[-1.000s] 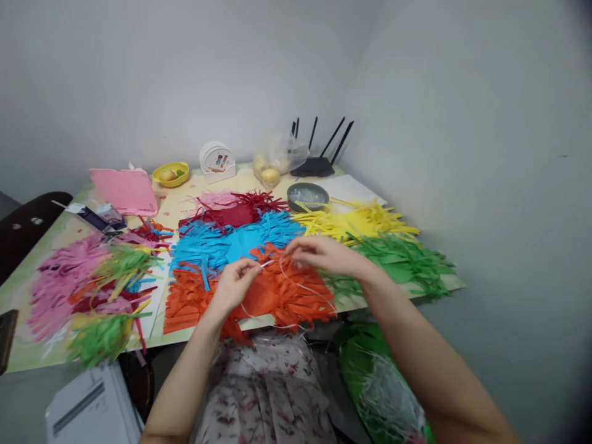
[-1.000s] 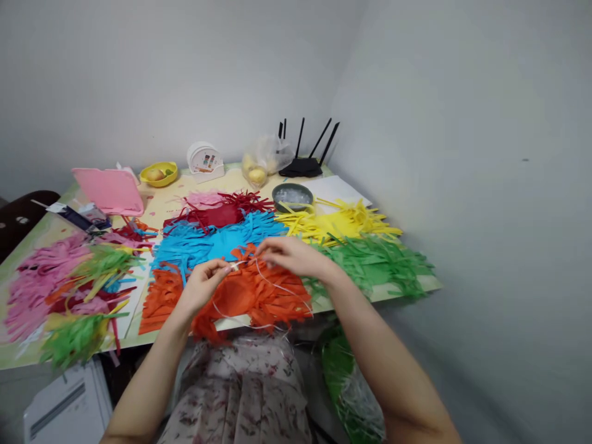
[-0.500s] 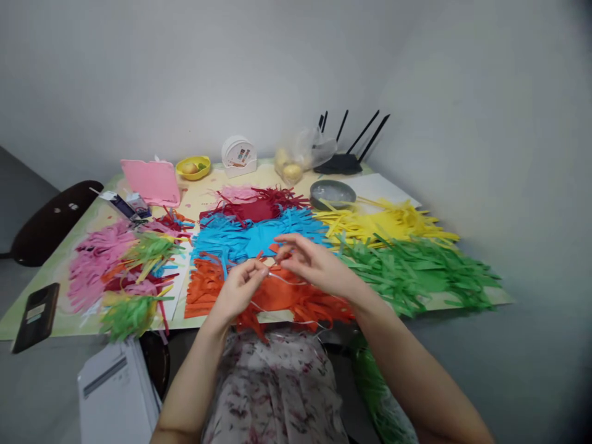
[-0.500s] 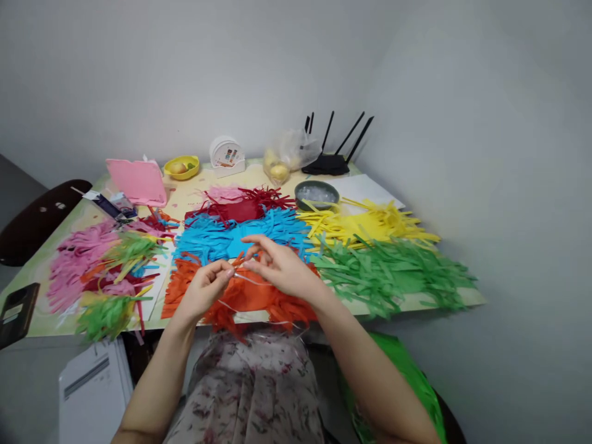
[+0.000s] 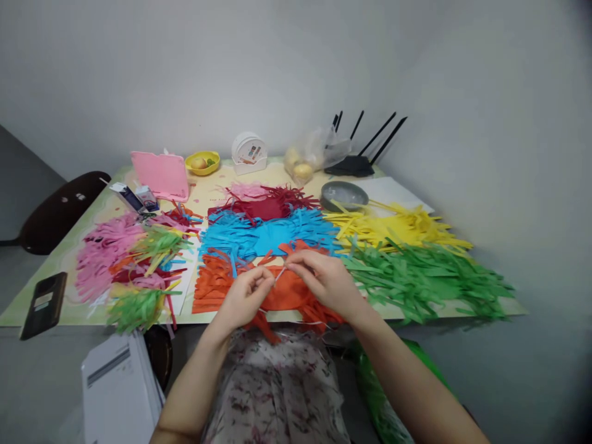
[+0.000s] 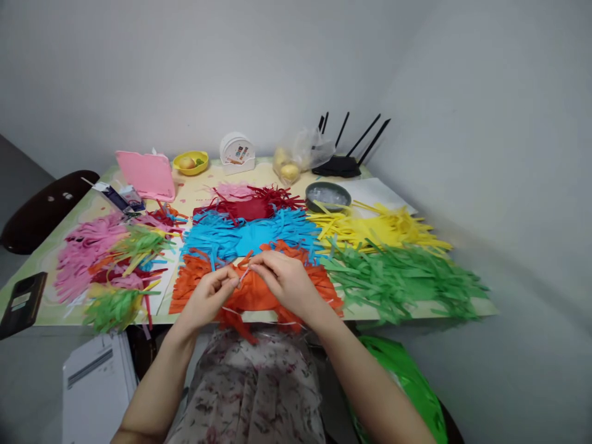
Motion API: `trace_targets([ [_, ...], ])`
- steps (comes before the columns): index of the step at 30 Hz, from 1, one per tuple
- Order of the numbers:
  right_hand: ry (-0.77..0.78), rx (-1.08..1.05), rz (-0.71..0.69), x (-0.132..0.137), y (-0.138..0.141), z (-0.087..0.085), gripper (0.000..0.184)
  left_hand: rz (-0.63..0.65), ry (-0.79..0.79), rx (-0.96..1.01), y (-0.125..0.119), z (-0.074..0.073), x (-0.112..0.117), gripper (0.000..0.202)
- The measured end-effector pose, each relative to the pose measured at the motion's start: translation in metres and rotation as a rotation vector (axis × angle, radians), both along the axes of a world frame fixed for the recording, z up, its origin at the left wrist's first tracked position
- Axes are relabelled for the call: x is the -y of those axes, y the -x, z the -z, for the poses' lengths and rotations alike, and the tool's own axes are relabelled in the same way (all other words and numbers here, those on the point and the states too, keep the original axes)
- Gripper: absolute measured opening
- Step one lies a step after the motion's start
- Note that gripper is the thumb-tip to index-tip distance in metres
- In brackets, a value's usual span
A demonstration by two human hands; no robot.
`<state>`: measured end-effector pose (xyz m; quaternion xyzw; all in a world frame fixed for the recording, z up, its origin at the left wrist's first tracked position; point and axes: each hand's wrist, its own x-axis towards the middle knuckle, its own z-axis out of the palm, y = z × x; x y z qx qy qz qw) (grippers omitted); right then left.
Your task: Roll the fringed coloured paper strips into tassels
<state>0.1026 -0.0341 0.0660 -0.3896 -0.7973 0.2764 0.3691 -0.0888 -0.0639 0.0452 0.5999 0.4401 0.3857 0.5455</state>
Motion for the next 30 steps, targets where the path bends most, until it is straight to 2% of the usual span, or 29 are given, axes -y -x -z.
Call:
trace_targets([
  [5,0.033,-0.071,0.001,-0.001,-0.005,-0.001,0.019,0.102,0.101,0.163,0.006,0.004,0.004,0.037],
  [9,-0.010,-0.066,-0.030,0.004,-0.008,-0.005,0.016,0.190,0.255,0.417,0.004,0.010,0.004,0.039],
  [11,-0.059,-0.035,-0.049,0.007,-0.008,-0.007,0.014,0.200,0.302,0.533,0.001,0.012,0.004,0.039],
  [14,-0.136,0.006,-0.055,0.013,-0.008,-0.012,0.011,0.172,0.313,0.581,-0.003,0.015,0.004,0.038],
  [17,-0.171,0.018,-0.061,0.019,-0.008,-0.018,0.012,0.073,0.236,0.476,-0.005,0.015,0.007,0.037],
  [21,-0.199,0.022,-0.034,0.023,-0.008,-0.023,0.011,-0.078,-0.017,0.122,-0.007,0.010,0.015,0.031],
  [26,-0.204,-0.002,0.037,0.022,0.000,-0.016,0.014,-0.156,-0.270,-0.245,-0.012,0.006,0.021,0.024],
  [30,-0.279,-0.016,0.077,0.028,0.012,-0.009,0.015,-0.220,-0.402,-0.432,-0.019,0.011,0.024,0.020],
])
